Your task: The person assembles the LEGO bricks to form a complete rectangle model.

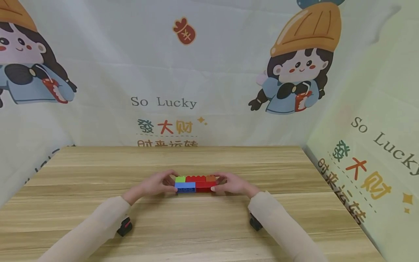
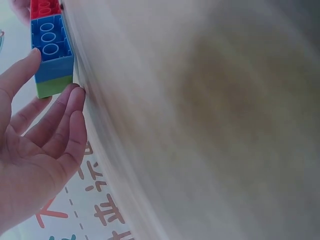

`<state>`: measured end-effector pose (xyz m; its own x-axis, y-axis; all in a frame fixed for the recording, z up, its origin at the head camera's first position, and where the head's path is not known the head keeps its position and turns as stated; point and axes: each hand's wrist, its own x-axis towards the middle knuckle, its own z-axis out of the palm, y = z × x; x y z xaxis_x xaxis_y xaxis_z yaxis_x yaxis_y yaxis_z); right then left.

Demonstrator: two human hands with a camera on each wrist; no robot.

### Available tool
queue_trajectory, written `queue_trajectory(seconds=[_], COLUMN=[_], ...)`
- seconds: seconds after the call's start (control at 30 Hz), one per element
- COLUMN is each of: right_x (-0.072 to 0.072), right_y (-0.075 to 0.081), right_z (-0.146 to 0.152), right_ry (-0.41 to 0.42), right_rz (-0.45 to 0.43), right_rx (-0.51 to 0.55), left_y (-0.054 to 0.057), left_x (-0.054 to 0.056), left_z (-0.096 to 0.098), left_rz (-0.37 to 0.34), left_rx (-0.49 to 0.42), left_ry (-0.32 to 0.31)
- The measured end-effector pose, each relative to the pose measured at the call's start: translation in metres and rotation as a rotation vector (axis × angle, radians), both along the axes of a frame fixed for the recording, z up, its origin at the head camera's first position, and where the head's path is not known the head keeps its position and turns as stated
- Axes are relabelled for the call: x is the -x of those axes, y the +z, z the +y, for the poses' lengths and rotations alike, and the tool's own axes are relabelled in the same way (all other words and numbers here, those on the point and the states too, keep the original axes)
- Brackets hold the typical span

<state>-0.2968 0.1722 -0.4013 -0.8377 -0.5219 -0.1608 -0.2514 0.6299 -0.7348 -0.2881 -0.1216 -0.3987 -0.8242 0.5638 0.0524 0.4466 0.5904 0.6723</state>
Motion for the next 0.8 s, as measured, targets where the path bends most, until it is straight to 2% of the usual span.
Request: queue_trajectory(seconds=[0.27,0.47,0.8], right_x=[0.005,0.010,0.010], right_y=[-0.001,-0.003,-0.002], right_z=[0.000,-0.001,-0.002], right_ry=[-0.032,-0.046,-0.012], right_rz=[-0.064,-0.125,-0.129], right_rx=[-0.001,0.039,0.073], left_y=[-0.002,-0.002,-0.002], left_x=[0.005,0.008,0.010], left_z=[0.000,0.000,-0.003], left_rz=[-0.006,-0.024,-0.040], left_rx=[0.007,0.011,0.004], left_ry=[-0.006,0.006,-0.006])
